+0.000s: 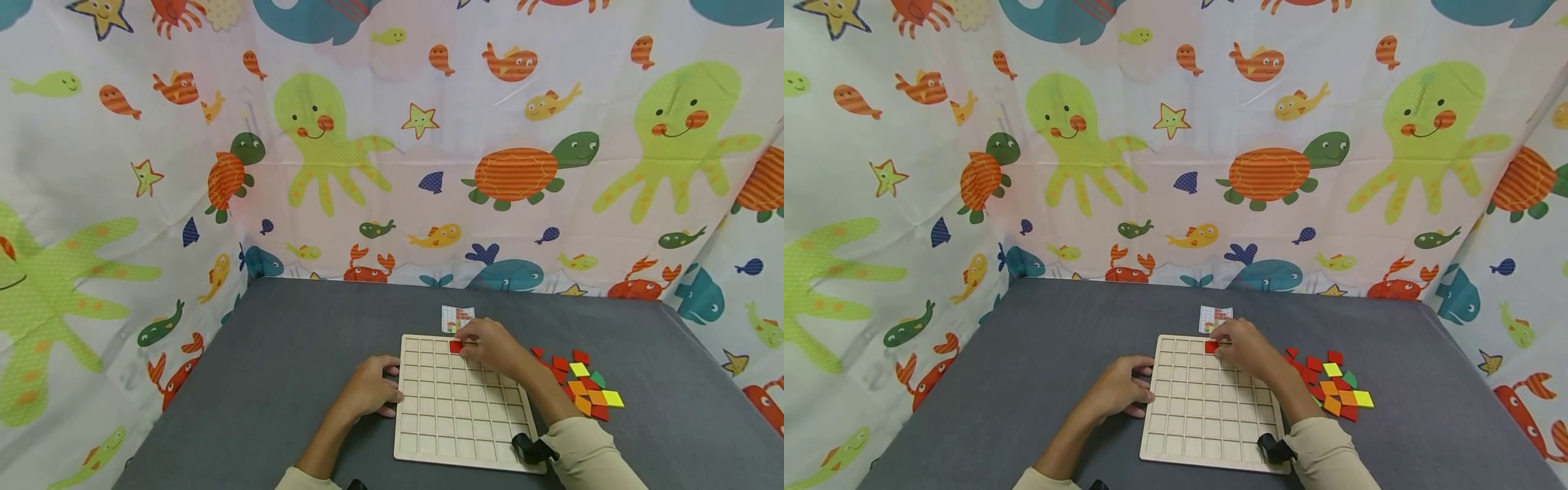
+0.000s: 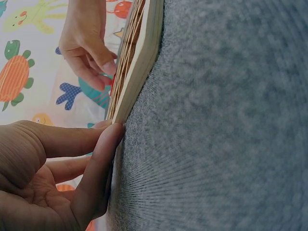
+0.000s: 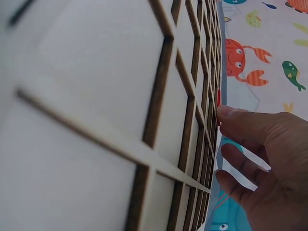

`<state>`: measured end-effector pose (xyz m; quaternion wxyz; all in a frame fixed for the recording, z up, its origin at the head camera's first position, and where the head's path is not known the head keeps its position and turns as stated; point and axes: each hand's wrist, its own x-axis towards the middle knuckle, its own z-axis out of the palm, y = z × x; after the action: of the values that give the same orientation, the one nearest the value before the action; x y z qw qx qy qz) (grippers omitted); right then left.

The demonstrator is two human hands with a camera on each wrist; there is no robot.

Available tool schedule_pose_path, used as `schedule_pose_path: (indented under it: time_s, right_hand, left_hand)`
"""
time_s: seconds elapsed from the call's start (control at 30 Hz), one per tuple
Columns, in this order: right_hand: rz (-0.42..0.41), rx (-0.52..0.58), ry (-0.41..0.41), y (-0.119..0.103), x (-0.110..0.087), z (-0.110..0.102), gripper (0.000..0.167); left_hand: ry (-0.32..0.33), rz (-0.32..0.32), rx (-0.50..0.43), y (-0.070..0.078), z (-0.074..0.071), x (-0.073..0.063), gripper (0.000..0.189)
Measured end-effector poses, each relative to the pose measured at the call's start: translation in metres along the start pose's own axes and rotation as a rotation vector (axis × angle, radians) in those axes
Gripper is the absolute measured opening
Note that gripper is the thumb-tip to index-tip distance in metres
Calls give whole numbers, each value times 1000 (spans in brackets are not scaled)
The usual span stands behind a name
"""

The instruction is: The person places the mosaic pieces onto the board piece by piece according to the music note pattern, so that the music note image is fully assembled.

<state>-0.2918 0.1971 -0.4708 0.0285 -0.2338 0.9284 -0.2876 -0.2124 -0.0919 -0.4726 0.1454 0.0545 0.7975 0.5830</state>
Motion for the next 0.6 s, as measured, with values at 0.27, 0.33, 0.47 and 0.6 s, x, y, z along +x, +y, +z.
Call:
schedule_pose_path:
  time_s: [0.27,0.33,0.47,0.6]
  right_hand:
    - [28,69,23,-2,-5,-2,28]
    - [43,109,39,-3,-9,-4,28]
    - [42,143,75,-3,-17,-10,28]
    - [36,122,112,1,-25,-14,31]
  left_hand:
    - [10,-11,10,-2,1,2,66]
    - [11,-12,13,-3,1,2,65]
    - [13,-10,12,-3,1,2,65]
    - [17,-11,8,-2,1,2,66]
